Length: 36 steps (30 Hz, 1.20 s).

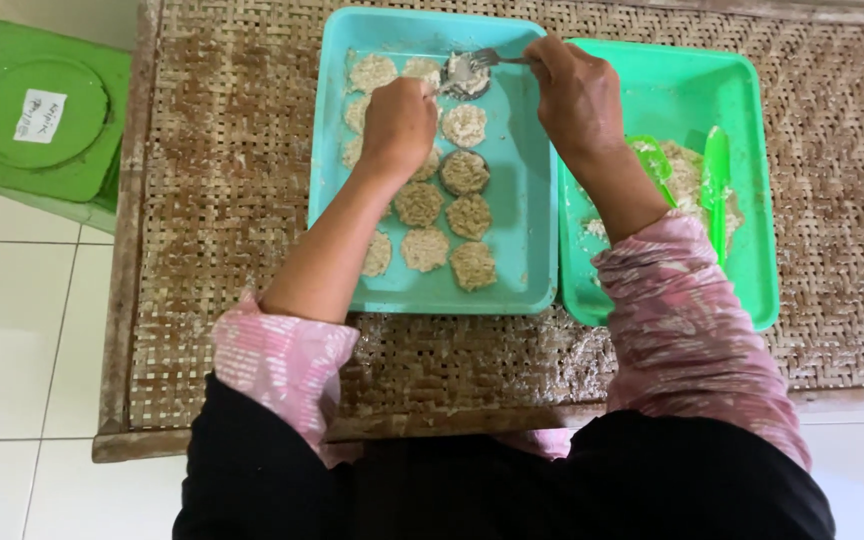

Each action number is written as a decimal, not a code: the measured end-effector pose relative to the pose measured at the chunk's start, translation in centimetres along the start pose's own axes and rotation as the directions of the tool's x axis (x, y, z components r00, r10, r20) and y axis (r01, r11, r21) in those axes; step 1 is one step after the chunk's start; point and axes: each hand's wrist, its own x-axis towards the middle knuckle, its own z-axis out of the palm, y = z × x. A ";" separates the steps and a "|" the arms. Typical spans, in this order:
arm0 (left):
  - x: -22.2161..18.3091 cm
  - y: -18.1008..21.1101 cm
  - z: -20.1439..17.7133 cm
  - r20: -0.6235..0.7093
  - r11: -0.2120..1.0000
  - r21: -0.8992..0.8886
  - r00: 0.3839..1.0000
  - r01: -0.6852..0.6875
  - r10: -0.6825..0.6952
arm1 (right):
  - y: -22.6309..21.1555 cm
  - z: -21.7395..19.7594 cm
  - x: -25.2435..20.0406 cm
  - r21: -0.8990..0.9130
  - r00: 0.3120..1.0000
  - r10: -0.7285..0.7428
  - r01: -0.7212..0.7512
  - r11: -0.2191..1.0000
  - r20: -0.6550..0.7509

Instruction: Shaping food mixture into small round patties using forks and a spatula on a tray

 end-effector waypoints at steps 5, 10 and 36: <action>0.7 -0.4 1.5 -0.010 0.983 0.128 0.992 0.128 -0.128 | 0.7 -1.2 0.1 0.048 0.999 -0.012 0.010 0.999 0.039; 0.1 -1.5 1.1 -0.028 0.997 0.061 0.998 0.053 -0.051 | 0.8 -1.2 0.0 0.145 0.999 0.043 -0.041 0.989 -0.012; -0.8 -2.5 0.0 -0.018 0.996 0.046 0.997 0.071 -0.071 | -1.3 0.9 1.3 0.138 1.000 -0.001 0.002 0.990 -0.009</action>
